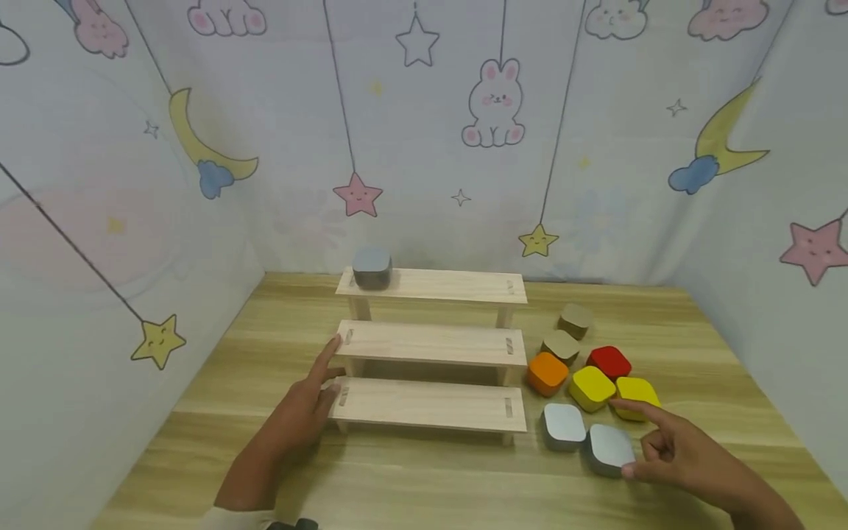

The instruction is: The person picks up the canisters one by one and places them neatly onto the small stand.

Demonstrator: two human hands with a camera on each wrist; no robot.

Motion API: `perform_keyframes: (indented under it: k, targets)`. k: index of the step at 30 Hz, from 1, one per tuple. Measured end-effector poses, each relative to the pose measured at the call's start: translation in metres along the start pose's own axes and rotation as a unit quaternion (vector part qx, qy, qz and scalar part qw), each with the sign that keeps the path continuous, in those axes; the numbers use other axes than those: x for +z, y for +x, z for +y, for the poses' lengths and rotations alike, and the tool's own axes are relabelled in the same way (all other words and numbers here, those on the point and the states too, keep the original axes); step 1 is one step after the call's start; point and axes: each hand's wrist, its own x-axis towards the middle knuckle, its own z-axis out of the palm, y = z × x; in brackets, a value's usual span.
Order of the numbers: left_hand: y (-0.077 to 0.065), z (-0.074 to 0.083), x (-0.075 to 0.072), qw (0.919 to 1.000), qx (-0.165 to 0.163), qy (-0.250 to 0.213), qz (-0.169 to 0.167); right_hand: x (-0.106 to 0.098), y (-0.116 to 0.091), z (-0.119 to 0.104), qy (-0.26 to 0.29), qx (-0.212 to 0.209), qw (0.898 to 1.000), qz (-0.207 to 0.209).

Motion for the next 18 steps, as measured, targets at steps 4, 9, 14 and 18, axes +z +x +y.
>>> perform_keyframes:
  k: [4,9,14,18]
  targets:
    - [0.001,0.001,0.001,0.9999,-0.007,-0.008,-0.001,-0.002,0.0,0.004,0.014,0.007,1.0,-0.02]
    - [0.0,0.002,0.001,0.9998,-0.012,-0.013,-0.002,-0.003,0.002,0.008,0.043,0.017,0.998,-0.045]
    - [0.0,0.001,0.001,0.9998,-0.011,-0.015,-0.001,-0.003,0.003,0.014,0.046,0.027,0.997,-0.05]
    - [0.0,0.001,0.001,0.9999,-0.009,-0.014,0.0,-0.001,0.005,0.018,0.025,0.038,0.998,-0.047]
